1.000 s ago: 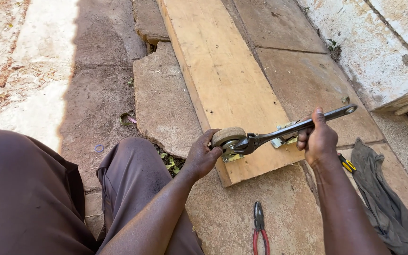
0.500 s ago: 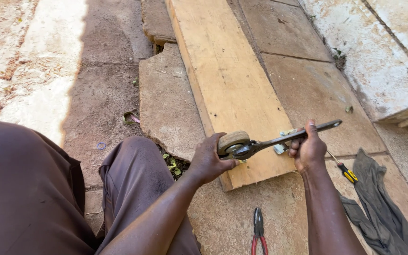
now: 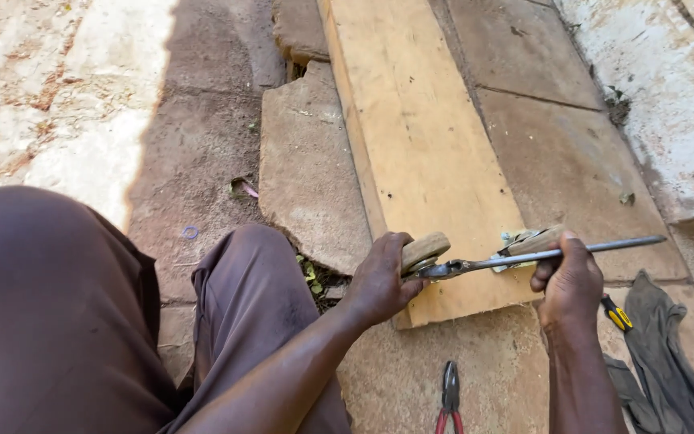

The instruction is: The person uses pliers, an adjustable wrench, and a large metal bar to adjust, tighten, and test the rotation of caster wheels attached to a wooden board.

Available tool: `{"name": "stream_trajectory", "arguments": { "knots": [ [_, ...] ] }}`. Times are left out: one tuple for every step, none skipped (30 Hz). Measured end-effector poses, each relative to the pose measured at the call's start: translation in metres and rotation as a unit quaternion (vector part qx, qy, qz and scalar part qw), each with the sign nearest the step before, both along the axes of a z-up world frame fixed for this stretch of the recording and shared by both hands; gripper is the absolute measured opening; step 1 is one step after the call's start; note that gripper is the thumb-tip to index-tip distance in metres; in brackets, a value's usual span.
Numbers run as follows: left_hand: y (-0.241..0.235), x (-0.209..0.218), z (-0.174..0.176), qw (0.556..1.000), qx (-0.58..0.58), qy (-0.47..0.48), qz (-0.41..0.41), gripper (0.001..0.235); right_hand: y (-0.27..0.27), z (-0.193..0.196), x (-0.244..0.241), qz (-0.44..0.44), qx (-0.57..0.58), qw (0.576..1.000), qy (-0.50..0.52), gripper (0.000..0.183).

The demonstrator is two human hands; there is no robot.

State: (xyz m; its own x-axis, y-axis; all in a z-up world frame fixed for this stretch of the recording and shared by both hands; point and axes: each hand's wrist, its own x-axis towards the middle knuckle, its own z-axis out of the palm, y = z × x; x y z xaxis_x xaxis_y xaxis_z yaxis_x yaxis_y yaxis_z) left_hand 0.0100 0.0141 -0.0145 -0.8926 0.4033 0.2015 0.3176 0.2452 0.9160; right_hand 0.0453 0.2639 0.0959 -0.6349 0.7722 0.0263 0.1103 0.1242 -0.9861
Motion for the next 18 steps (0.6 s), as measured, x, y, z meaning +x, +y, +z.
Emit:
{"name": "stream_trajectory", "arguments": {
  "knots": [
    [-0.001,0.0,0.004,1.0,0.002,0.003,-0.003,0.061,0.002,0.001,-0.004,-0.003,0.002,1.0,0.003,0.028],
    [-0.003,0.0,0.009,1.0,-0.013,-0.019,-0.012,0.06,0.003,0.001,-0.008,0.009,-0.017,1.0,0.013,0.023],
    [-0.005,0.004,0.012,0.998,-0.029,-0.045,-0.021,0.058,0.003,0.001,-0.009,0.021,-0.036,0.999,0.019,0.02],
    [-0.001,0.007,0.013,0.998,-0.027,-0.046,-0.023,0.058,-0.011,0.018,-0.008,0.019,-0.034,0.999,0.018,0.02],
    [0.0,0.006,0.015,0.998,-0.038,-0.049,-0.021,0.057,-0.028,0.034,-0.014,0.101,-0.059,0.991,0.071,0.018],
    [0.001,0.005,0.016,0.997,-0.049,-0.052,-0.019,0.056,-0.046,0.05,-0.019,0.181,-0.086,0.972,0.122,0.017],
    [-0.002,-0.001,0.008,0.997,-0.049,-0.057,-0.023,0.056,-0.072,0.052,-0.032,0.177,-0.087,0.973,0.117,0.017],
    [-0.004,-0.006,-0.001,0.998,-0.043,-0.055,-0.011,0.054,-0.098,0.054,-0.045,0.173,-0.039,0.972,0.151,0.018],
    [0.005,-0.013,-0.007,0.998,-0.025,-0.051,-0.01,0.054,-0.117,0.062,-0.059,0.163,0.023,0.97,0.182,0.022],
    [0.013,0.005,-0.01,0.998,-0.012,-0.056,-0.023,0.054,-0.104,0.061,-0.045,0.153,0.038,0.972,0.174,0.022],
    [0.006,0.0,-0.011,0.998,0.005,-0.055,-0.018,0.056,-0.102,0.06,-0.055,0.13,0.011,0.975,0.18,0.027],
    [-0.002,-0.006,-0.013,0.998,0.023,-0.054,-0.014,0.058,-0.101,0.059,-0.065,0.108,-0.016,0.977,0.186,0.031],
    [-0.01,-0.006,-0.005,0.998,0.02,-0.056,-0.001,0.058,-0.098,0.06,-0.064,0.12,-0.022,0.975,0.184,0.031],
    [-0.017,-0.007,0.002,0.998,0.013,-0.054,-0.028,0.052,-0.093,0.06,-0.064,0.071,-0.029,0.983,0.169,0.029],
    [-0.016,-0.001,0.01,0.996,0.009,-0.055,-0.069,0.047,-0.082,0.062,-0.053,0.008,-0.03,0.988,0.152,0.029],
    [-0.017,0.001,0.005,0.996,0.01,-0.06,-0.071,0.047,-0.073,0.053,-0.052,0.006,-0.03,0.989,0.147,0.029],
    [-0.015,-0.002,0.0,0.997,0.015,-0.043,-0.067,0.048,-0.062,0.046,-0.052,-0.042,-0.075,0.985,0.151,0.038],
    [-0.012,-0.003,-0.005,0.997,0.021,-0.026,-0.063,0.049,-0.05,0.039,-0.051,-0.089,-0.12,0.977,0.155,0.049]
  ]
}}
